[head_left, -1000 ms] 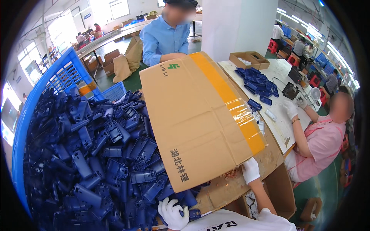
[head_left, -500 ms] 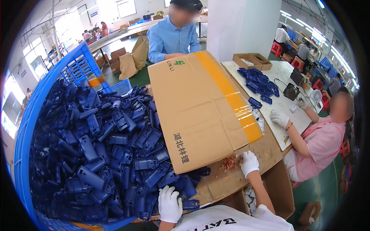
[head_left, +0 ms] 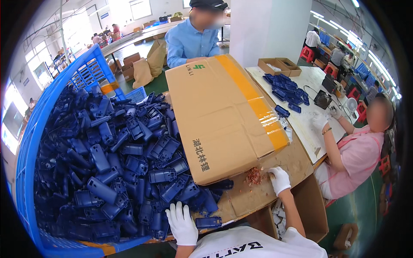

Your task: The person picks up a blue plastic housing from a bin, inserts a white component into it by hand, and places the assembled unit into a cardboard box.

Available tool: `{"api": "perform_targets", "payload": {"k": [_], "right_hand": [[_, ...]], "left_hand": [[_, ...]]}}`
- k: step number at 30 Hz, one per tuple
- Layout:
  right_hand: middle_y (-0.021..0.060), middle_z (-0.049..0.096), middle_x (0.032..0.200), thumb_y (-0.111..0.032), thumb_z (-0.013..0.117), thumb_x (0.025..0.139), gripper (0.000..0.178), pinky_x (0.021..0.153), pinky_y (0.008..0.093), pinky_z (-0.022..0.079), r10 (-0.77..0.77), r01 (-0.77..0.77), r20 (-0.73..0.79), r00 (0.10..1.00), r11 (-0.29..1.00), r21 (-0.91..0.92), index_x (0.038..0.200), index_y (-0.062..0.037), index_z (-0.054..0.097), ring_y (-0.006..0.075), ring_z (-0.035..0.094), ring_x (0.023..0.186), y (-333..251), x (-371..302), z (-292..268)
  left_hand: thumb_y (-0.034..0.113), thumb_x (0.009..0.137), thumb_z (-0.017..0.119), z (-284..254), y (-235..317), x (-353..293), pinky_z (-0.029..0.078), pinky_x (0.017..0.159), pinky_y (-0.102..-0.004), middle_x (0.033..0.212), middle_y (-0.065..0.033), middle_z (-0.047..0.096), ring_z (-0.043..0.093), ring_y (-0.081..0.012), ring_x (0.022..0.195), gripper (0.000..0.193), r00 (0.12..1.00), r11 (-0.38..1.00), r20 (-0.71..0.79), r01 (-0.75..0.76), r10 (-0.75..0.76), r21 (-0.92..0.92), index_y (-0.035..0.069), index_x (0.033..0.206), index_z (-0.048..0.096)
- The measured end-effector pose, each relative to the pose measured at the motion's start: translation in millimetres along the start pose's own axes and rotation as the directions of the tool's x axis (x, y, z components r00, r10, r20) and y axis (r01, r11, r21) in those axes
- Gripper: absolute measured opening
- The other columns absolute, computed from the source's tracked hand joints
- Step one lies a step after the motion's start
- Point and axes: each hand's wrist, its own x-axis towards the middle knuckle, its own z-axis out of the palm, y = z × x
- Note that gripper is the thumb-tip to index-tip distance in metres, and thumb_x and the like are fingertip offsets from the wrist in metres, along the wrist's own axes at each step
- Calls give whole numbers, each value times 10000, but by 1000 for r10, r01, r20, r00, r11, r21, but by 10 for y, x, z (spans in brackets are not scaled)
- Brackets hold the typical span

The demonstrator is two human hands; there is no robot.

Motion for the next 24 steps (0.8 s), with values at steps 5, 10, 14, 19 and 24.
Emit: {"api": "perform_targets", "payload": {"k": [5, 10, 14, 19, 24], "right_hand": [[153, 634, 879, -41, 657, 772, 133, 760, 439, 509, 13, -14, -38, 999, 1000, -14, 899, -73, 677, 372, 625, 835, -37, -10, -5], [151, 642, 883, -23, 651, 748, 131, 768, 426, 512, 29, -29, 21, 999, 1000, -11, 869, -65, 679, 366, 627, 840, -98, 42, -18], [148, 644, 880, -12, 655, 739, 130, 762, 422, 511, -26, 26, 16, 1000, 999, -29, 857, -60, 680, 362, 628, 835, -83, 47, -32], [148, 645, 870, 34, 651, 741, 147, 734, 404, 513, -49, 49, -42, 998, 999, 12, 862, -45, 672, 353, 634, 809, -26, -59, -45], [153, 680, 871, 45, 649, 737, 179, 718, 355, 536, 17, -2, -91, 996, 986, 169, 899, -27, 671, 288, 674, 756, -288, -183, -43]], "left_hand": [[36, 706, 675, -52, -28, 20, 301, 1095, -566, 1330, -237, 465, 402, -440, 1277, 493, 999, 999, 2, -49, 49, 12, -42, 1169, 524], [37, 723, 646, -124, -88, 10, 349, 1072, -523, 1300, -235, 501, 458, -421, 1229, 425, 997, 997, -7, -73, 72, -17, -51, 1127, 551], [8, 738, 580, -122, -139, 56, 433, 994, -476, 1202, -178, 586, 542, -369, 1151, 277, 986, 988, -110, -133, 124, -80, -14, 1015, 589], [20, 756, 611, -271, -93, 74, 459, 946, -454, 1181, -145, 609, 566, -355, 1123, 275, 978, 988, -196, -102, 77, -120, 36, 1030, 601], [19, 837, 598, -348, -58, 62, 488, 910, -411, 1093, -145, 673, 632, -336, 1026, 260, 933, 933, -299, 89, -201, -348, 49, 1091, 643]]}}
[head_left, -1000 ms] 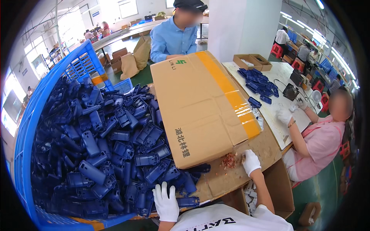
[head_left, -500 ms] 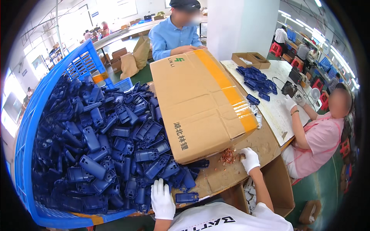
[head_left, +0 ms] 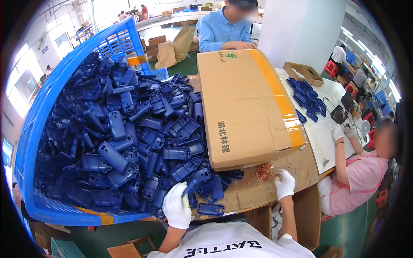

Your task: The person picks up a blue plastic housing from a bin, inserts a white component into it by hand, and places the assembled unit into a cardboard box.

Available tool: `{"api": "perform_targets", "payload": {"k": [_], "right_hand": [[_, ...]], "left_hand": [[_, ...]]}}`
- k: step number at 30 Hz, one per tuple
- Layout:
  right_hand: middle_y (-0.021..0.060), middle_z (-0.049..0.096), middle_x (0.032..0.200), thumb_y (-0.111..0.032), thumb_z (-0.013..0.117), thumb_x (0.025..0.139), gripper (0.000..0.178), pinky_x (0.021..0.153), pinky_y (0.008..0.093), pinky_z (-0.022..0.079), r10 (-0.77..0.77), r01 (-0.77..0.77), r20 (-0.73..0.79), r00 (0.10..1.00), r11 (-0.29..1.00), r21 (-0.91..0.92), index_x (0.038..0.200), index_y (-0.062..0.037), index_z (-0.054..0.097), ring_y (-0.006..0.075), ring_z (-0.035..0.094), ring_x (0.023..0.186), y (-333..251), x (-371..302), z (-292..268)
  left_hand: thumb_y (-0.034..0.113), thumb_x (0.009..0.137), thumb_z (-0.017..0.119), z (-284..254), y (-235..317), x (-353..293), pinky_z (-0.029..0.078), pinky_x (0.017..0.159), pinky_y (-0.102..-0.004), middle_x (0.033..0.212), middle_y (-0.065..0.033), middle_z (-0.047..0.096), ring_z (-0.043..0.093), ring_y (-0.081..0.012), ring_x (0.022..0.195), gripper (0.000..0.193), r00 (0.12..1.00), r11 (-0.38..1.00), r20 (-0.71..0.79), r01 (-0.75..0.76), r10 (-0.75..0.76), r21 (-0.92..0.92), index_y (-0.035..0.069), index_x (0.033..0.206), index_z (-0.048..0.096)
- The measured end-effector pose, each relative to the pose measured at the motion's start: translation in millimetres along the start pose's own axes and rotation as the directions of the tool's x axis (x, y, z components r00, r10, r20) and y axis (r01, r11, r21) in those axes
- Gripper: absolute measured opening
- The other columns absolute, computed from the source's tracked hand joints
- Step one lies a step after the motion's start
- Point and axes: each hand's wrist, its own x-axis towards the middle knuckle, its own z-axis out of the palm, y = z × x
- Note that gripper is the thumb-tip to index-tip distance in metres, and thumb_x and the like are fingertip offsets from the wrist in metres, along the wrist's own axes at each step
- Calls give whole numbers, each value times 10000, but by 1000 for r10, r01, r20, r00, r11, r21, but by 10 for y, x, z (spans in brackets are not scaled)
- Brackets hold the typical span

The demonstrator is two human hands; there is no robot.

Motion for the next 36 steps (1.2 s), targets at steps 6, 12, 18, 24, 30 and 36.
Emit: {"api": "perform_targets", "payload": {"k": [6, 12, 18, 24, 30, 36], "right_hand": [[69, 615, 883, 90, 592, 822, 136, 749, 267, 480, -217, 76, 168, 962, 798, 598, 932, 12, 613, 143, 584, 815, -1430, -284, -19], [97, 611, 912, 70, 629, 809, 144, 694, 274, 484, -320, 208, 47, 946, 713, 670, 927, -8, 604, 173, 589, 761, -2047, -203, 310], [133, 655, 931, -5, 675, 722, 256, 774, 395, 518, -472, 415, -32, 881, 739, 530, 973, -49, 651, 333, 632, 863, -1996, -264, 264], [104, 651, 906, -17, 676, 699, 245, 753, 385, 511, -484, 473, -73, 872, 794, 383, 938, -63, 648, 312, 625, 857, -2018, -368, 336], [51, 631, 924, -84, 699, 677, 300, 780, 404, 475, -528, 564, -204, 824, 794, 227, 976, -85, 677, 277, 598, 864, -2075, -354, 324], [42, 608, 839, -14, 759, 599, 272, 741, 370, 484, -355, 405, -197, 914, 836, 371, 844, -118, 702, 261, 582, 826, -2039, -375, 407]], "left_hand": [[-80, 893, 541, 146, 363, 302, 398, 1060, -331, 1348, -140, 551, 527, -232, 1245, 462, 932, 705, 175, 355, -317, -613, -30, 1349, 489], [-132, 846, 569, 280, 570, 358, 453, 987, -295, 1374, -156, 515, 569, -200, 1164, 605, 940, 648, 228, 340, -253, -681, -27, 1419, 407], [-73, 773, 618, 335, 566, 187, 505, 871, -369, 1077, -187, 629, 629, -365, 978, 405, 993, 918, 38, 120, -114, -378, 15, 1167, 593], [-59, 759, 643, 348, 629, 121, 533, 784, -347, 1045, -135, 625, 649, -298, 920, 366, 996, 948, 16, 93, -93, -303, 60, 1104, 612], [-62, 763, 651, 296, 691, 186, 555, 733, -320, 1047, -119, 629, 667, -271, 872, 350, 999, 962, -32, 23, -33, -274, 56, 1091, 617], [-53, 747, 700, 324, 509, 184, 566, 720, -309, 985, -117, 635, 683, -251, 831, 356, 993, 944, 105, 93, -63, -318, 45, 1079, 619]]}}
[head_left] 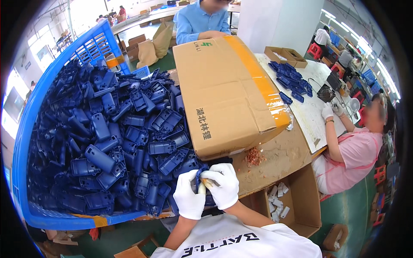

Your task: The person picks up a blue plastic housing from a bin, inserts a white component into it by hand, and places the assembled unit into a cardboard box.

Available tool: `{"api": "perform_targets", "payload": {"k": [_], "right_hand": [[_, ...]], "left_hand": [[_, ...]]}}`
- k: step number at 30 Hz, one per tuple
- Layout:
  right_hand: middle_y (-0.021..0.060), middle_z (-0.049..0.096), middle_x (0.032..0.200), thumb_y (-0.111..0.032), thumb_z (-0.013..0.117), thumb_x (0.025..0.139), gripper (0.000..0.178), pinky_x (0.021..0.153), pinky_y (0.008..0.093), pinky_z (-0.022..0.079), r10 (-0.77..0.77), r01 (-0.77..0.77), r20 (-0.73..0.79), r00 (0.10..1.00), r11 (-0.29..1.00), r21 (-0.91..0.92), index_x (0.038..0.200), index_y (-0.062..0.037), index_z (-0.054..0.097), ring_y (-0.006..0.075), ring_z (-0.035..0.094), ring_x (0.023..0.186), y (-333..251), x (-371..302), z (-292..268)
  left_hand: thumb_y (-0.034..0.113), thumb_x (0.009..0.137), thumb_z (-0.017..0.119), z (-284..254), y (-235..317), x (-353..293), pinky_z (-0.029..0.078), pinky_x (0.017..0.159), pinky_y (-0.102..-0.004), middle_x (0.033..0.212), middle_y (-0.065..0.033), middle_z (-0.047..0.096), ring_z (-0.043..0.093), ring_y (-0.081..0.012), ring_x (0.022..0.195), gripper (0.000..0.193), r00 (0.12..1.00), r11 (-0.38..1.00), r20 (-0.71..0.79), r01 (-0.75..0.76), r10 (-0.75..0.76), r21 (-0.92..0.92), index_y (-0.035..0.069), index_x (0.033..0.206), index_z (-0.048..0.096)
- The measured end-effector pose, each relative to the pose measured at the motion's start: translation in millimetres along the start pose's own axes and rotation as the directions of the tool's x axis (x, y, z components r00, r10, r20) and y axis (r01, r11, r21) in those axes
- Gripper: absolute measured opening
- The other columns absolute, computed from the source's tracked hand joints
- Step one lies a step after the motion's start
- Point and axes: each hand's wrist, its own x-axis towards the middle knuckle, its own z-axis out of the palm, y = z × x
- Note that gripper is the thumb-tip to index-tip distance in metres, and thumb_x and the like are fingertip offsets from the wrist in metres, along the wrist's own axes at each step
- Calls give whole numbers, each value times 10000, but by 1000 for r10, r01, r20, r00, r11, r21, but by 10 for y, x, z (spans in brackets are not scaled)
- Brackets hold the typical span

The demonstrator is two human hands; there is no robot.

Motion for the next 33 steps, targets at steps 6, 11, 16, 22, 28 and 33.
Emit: {"api": "perform_targets", "payload": {"k": [6, 11, 16, 22, 28, 33], "right_hand": [[42, 601, 876, 1, 791, 673, 308, 697, 278, 480, 374, -417, 191, 907, 856, 306, 938, -64, 647, 152, 589, 785, 127, -79, -34], [24, 648, 952, -41, 758, 785, 346, 742, 260, 508, 504, -697, 482, 717, 538, 475, 1106, -17, 633, 91, 589, 791, 240, -99, -59], [52, 651, 906, -124, 713, 854, 223, 779, 281, 495, 408, -645, 519, 751, 623, 442, 1035, -2, 669, 127, 605, 825, 245, -131, -109], [129, 631, 884, -104, 712, 799, 198, 686, 360, 497, 205, -272, 360, 910, 951, 145, 981, -38, 672, 309, 623, 778, 109, -69, -218], [115, 609, 844, -72, 719, 768, 257, 649, 369, 496, 90, -121, 362, 928, 991, 64, 1019, -64, 664, 311, 607, 736, 151, -200, -209], [108, 599, 839, -63, 715, 759, 269, 634, 373, 495, 87, -110, 363, 928, 993, 43, 1020, -72, 655, 312, 603, 726, 156, -261, -203]], "left_hand": [[-54, 715, 747, -21, -49, -19, 538, 635, -282, 893, -89, 628, 666, -187, 710, 339, 995, 1000, 102, 22, -22, -7, 46, 1016, 626], [-31, 705, 744, -77, -55, 2, 543, 652, -313, 911, -87, 639, 682, -234, 737, 348, 988, 998, 142, -57, 57, -3, 93, 1016, 649], [-15, 716, 740, -49, -69, -65, 546, 689, -327, 958, -95, 645, 679, -272, 785, 381, 988, 996, 130, -85, 81, 29, 103, 1065, 645], [26, 754, 730, -139, 39, -62, 543, 736, -339, 1025, -122, 638, 669, -294, 859, 408, 977, 999, 209, -47, 48, -10, 96, 1141, 618], [-12, 817, 648, -120, -38, -95, 543, 725, -341, 996, -132, 647, 670, -299, 854, 314, 969, 996, 233, -73, 82, -49, 79, 1116, 628], [-1, 820, 643, -9, -40, -199, 545, 682, -352, 954, -96, 652, 669, -307, 810, 248, 989, 992, 124, -92, 81, 81, 110, 1041, 637]]}}
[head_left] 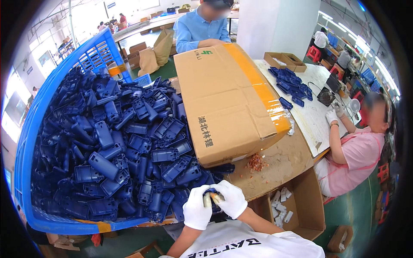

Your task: The person picks up a blue plastic housing from a bin, inserts a white component into it by hand, and places the assembled unit into a cardboard box.

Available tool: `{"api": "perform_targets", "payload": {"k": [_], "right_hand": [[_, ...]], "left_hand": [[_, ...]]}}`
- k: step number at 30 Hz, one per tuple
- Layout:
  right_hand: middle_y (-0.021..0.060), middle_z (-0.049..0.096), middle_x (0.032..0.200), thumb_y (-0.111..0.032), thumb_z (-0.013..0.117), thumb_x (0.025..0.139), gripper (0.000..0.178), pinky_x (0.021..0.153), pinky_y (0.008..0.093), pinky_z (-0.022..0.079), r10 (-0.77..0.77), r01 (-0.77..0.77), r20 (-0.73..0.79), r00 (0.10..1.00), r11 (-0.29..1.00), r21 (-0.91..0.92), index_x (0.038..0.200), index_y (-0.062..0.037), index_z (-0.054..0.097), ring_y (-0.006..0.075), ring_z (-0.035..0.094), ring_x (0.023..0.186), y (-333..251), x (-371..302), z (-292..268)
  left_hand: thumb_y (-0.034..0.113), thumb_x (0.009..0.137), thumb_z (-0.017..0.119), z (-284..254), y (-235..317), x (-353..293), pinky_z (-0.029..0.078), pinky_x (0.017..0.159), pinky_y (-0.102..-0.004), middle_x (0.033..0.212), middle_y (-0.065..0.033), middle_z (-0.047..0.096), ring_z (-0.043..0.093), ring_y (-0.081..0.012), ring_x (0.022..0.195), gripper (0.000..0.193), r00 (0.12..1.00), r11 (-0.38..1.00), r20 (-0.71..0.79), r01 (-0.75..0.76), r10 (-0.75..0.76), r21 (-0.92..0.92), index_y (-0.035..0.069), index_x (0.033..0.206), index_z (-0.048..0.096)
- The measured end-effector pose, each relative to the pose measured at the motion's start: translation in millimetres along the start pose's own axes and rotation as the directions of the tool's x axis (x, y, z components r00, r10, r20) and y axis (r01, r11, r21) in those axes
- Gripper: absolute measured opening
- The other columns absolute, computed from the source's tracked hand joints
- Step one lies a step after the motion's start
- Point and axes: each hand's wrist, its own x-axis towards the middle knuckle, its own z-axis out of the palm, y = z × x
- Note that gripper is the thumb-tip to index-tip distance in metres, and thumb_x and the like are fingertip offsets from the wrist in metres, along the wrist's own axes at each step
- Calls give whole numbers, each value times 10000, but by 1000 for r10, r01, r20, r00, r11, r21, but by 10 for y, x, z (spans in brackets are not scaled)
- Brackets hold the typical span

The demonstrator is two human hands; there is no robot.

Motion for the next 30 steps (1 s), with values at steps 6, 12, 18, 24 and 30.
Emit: {"api": "perform_targets", "payload": {"k": [6, 12, 18, 24, 30], "right_hand": [[94, 603, 910, -182, 667, 825, 192, 710, 426, 496, 130, -118, 143, 981, 989, -90, 997, -104, 632, 316, 619, 836, 7, -17, -16], [114, 603, 860, -109, 687, 780, 185, 701, 429, 502, 112, -101, 96, 989, 989, -110, 956, -86, 635, 342, 613, 802, -11, 1, 49], [127, 590, 904, -104, 649, 799, 198, 691, 439, 499, 137, -115, 88, 987, 970, -215, 995, -91, 623, 342, 613, 814, -117, 3, -22], [123, 615, 976, -118, 680, 769, 482, 703, 399, 523, 31, -35, -17, 999, 960, -276, 1238, -71, 574, 318, 631, 821, -456, -16, -105], [189, 489, 1368, -119, 683, 778, 576, 872, 425, 500, -38, 59, 104, 994, 978, -201, 1325, -97, 505, 357, 604, 1025, -309, -140, 36]], "left_hand": [[-27, 803, 631, 20, -21, -13, 538, 650, -356, 927, -93, 645, 661, -306, 766, 246, 1000, 1000, -9, -18, 18, 3, 105, 1010, 632], [-49, 787, 629, 9, -48, -12, 536, 648, -362, 907, -97, 642, 659, -311, 754, 261, 998, 999, -43, -53, 52, -11, 99, 1003, 629], [-59, 778, 633, 42, -68, 57, 521, 622, -362, 863, -117, 624, 643, -310, 711, 245, 1000, 992, 16, 17, -15, -124, 79, 981, 629], [-66, 791, 641, 29, -57, 96, 470, 562, -309, 808, -92, 617, 588, -214, 598, 190, 990, 966, -36, 128, -140, -226, 51, 941, 634], [-24, 834, 648, -7, -209, 173, 484, 595, -267, 805, -98, 675, 607, -138, 621, 159, 969, 918, -36, 221, -246, -328, 40, 980, 653]]}}
